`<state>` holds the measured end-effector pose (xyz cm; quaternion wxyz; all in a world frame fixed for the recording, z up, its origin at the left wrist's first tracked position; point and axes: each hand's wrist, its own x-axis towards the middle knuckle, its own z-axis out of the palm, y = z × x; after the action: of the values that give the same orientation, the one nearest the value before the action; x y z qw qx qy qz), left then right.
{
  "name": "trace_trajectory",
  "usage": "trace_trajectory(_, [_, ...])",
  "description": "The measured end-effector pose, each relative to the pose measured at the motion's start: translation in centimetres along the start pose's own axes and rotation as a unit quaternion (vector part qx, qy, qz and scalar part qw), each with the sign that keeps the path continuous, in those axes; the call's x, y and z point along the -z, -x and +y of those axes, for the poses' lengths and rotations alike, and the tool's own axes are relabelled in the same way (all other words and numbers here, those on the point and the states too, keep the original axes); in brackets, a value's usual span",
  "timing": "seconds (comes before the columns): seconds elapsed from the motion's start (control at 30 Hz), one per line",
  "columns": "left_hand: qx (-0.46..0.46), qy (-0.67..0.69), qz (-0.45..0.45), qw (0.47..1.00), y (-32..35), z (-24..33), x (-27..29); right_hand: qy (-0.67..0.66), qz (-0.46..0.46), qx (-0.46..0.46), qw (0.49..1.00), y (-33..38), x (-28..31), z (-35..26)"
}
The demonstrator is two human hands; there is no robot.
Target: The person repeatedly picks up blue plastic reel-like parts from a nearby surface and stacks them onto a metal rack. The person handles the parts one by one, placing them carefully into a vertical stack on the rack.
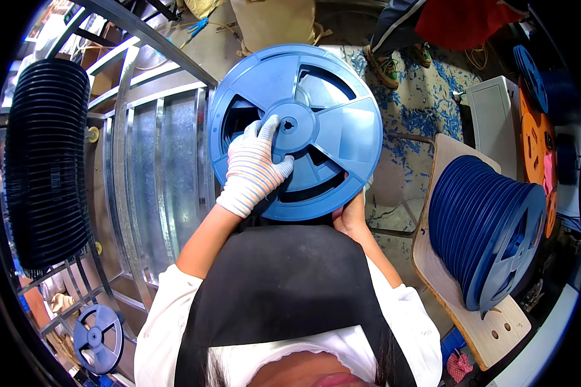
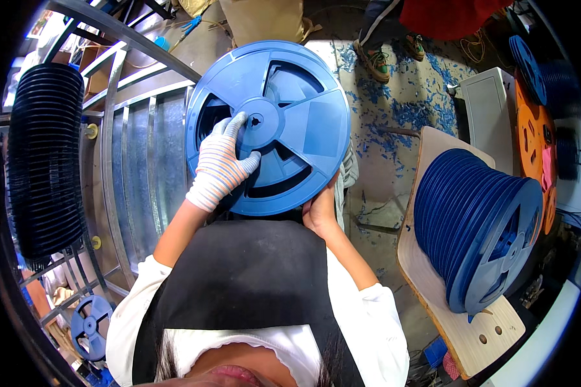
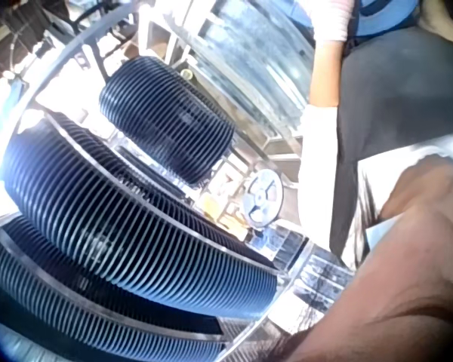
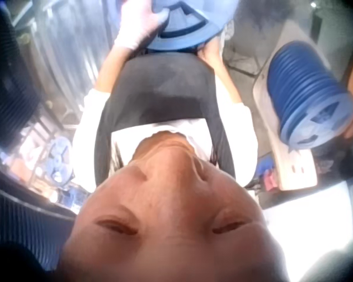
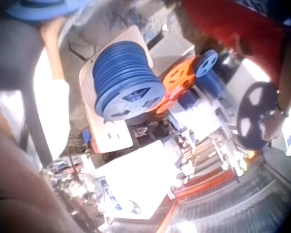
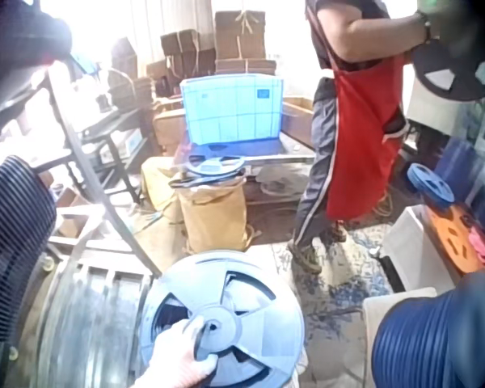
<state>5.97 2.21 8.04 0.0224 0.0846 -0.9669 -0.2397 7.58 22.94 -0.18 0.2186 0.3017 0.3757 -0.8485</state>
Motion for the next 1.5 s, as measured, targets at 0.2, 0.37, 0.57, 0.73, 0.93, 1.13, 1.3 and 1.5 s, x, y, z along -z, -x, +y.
trace_trajectory(0.2, [-0.001,0.021,-0.001,1.0,0.7,0.0,0.2,0.167,-0.014,0.18,0.969,0.5,-1.6,-1.5])
trace_trajectory(0.37, [-0.011,0.068,0.005,0.998,1.0,-0.2,0.4,0.127,-0.104,0.129,0.978,-4.8,-1.6,-4.6])
trace_trajectory(0.57, [-0.014,0.092,-0.007,0.996,1.4,-0.4,1.1,0.487,-0.02,0.266,0.832,-7.3,-4.4,-6.1])
trace_trajectory(0.73, [-0.001,0.203,0.003,0.979,1.4,-1.1,3.1,0.543,0.014,0.296,0.786,-7.4,-4.6,-6.2])
trace_trajectory(0.93, [0.027,0.623,0.037,0.781,1.2,-4.7,11.3,0.606,0.05,0.349,0.713,-8.5,-4.1,-5.8])
trace_trajectory(1.13, [-0.089,0.911,-0.055,0.399,2.2,-8.6,10.4,0.585,0.043,0.352,0.73,-8.3,-3.7,-4.9])
trace_trajectory(1.3, [-0.061,0.946,-0.087,0.306,1.7,-7.7,8.3,0.528,0.019,0.324,0.785,-6.9,-4.4,-4.8])
trace_trajectory(1.5, [-0.038,0.955,-0.096,0.278,1.5,-7.2,7.3,0.497,0.005,0.336,0.8,-5.3,-3.2,-3.8])
